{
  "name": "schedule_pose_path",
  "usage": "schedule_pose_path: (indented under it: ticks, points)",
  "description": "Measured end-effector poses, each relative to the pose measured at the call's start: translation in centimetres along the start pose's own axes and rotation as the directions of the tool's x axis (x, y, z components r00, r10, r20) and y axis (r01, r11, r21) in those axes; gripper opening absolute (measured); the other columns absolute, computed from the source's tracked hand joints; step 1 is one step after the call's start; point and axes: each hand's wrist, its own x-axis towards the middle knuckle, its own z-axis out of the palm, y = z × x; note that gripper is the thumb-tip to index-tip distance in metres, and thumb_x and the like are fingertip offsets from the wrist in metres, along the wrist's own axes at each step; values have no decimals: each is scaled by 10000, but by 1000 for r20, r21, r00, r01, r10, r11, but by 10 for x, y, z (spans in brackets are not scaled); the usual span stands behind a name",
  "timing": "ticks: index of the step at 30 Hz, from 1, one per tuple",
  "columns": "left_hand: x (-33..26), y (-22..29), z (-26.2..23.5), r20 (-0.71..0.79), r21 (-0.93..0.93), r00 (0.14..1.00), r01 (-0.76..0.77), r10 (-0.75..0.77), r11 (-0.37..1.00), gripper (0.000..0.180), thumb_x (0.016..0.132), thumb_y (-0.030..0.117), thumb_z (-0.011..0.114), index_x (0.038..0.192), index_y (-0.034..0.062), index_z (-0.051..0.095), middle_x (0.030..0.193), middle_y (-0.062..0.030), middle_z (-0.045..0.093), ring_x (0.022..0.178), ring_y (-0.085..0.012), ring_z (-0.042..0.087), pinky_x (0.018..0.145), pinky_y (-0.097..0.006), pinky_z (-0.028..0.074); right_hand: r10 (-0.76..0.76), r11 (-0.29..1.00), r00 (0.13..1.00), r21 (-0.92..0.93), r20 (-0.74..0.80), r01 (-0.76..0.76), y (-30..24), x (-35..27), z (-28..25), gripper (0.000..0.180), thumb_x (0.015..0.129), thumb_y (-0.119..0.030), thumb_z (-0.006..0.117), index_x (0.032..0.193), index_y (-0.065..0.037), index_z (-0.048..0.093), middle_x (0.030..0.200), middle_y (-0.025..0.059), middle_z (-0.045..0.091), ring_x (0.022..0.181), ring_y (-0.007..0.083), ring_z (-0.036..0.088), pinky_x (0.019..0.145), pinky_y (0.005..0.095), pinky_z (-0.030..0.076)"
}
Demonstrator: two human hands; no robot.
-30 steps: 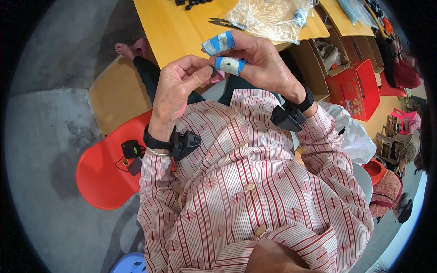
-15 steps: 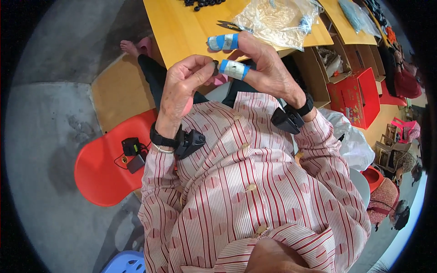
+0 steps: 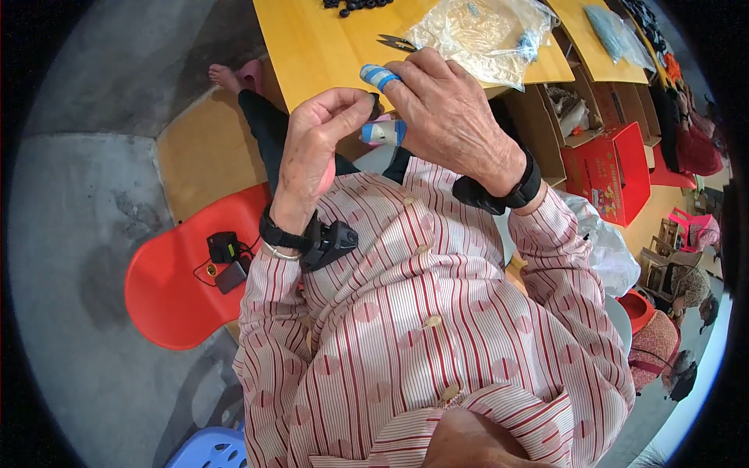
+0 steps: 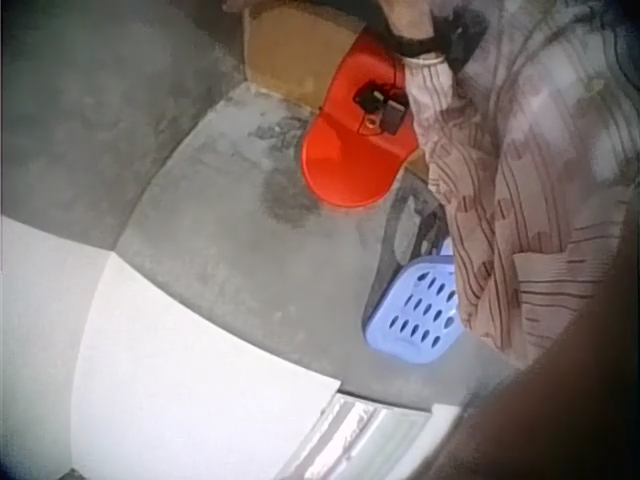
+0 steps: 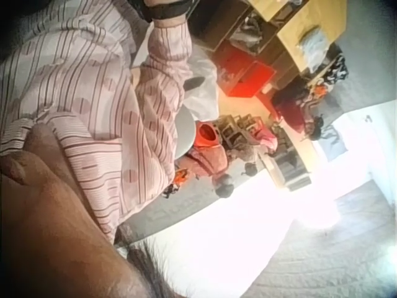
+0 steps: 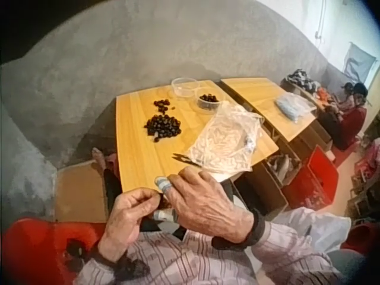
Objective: The person picks up small black rubber components one at a time from the table and trims excess material off them by hand.
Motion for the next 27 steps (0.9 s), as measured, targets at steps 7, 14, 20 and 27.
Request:
schedule_pose_path:
  ticks: [7, 14, 20, 27]
  points:
    - [0, 2, 12, -27, -42, 999, 29, -30, 999, 177, 849, 123, 598, 936, -30, 615, 853, -35, 611, 783, -93, 545, 728, -218, 429, -32, 999, 999, -25, 25, 32, 2, -1, 0, 265, 657, -178, 643, 879, -52, 573, 822, 35, 537, 868, 199, 488, 704, 321, 438]
    - [0, -3, 14, -38, 0, 996, 80, -80, 997, 184, 845, 138, 604, 926, -26, 615, 830, -21, 599, 736, -73, 533, 669, -204, 431, -25, 1000, 999, 7, 39, 25, 5, -9, 3, 340, 577, -194, 699, 861, -77, 551, 787, 26, 507, 853, 203, 489, 683, 306, 453]
    - [-2, -5, 14, -14, -4, 992, 122, -122, 992, 210, 850, 160, 605, 932, -33, 614, 837, -16, 601, 751, -76, 538, 707, -208, 432, -23, 991, 1000, 129, 16, 21, 10, -16, 8, 390, 573, -198, 712, 899, -71, 538, 792, 40, 514, 820, 231, 504, 694, 325, 462]
    - [-9, 3, 3, 70, 320, 987, -161, 146, 933, 620, 787, 349, 702, 1228, -23, 476, 1130, -102, 547, 941, -137, 541, 782, -249, 435, -4, 953, 994, 301, -113, 37, 17, -21, 8, 333, 643, -282, 726, 818, -64, 545, 687, 50, 516, 701, 228, 494, 619, 321, 461]
